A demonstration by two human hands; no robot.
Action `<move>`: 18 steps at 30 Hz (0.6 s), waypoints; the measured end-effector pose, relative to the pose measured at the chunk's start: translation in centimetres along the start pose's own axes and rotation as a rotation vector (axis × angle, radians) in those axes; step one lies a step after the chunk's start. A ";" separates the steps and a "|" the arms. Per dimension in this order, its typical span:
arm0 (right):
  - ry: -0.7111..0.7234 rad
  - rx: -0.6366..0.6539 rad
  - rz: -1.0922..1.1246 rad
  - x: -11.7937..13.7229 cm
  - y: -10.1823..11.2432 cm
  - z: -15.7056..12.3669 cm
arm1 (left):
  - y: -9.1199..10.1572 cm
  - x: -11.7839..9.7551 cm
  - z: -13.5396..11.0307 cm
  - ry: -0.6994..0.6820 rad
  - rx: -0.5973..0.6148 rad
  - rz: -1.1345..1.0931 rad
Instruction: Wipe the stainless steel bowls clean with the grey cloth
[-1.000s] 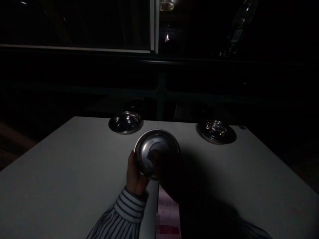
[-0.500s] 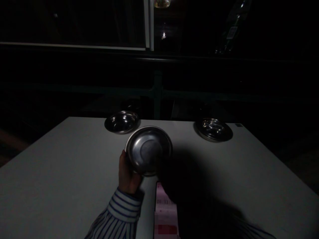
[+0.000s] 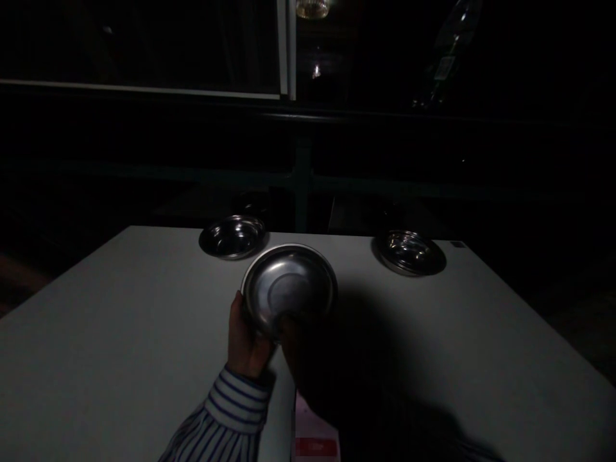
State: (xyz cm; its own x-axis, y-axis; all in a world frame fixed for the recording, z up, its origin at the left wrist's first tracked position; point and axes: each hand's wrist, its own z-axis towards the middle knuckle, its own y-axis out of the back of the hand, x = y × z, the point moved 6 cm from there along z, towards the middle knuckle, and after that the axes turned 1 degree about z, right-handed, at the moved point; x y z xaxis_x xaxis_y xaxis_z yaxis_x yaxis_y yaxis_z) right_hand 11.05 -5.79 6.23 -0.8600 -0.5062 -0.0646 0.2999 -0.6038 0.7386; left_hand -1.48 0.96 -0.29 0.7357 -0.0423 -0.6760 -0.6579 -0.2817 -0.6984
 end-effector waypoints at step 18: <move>0.074 0.034 0.034 0.3 -0.2 1.4 | -0.1 1.0 -0.2 0.105 0.058 -0.098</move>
State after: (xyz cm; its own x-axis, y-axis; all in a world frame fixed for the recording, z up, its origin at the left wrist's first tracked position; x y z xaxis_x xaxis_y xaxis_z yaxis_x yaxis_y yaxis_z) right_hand 10.14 -4.91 6.98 -0.8164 -0.5709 -0.0872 0.3134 -0.5647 0.7634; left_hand -0.67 0.78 -0.85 0.8075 -0.1185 -0.5779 -0.5883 -0.2332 -0.7743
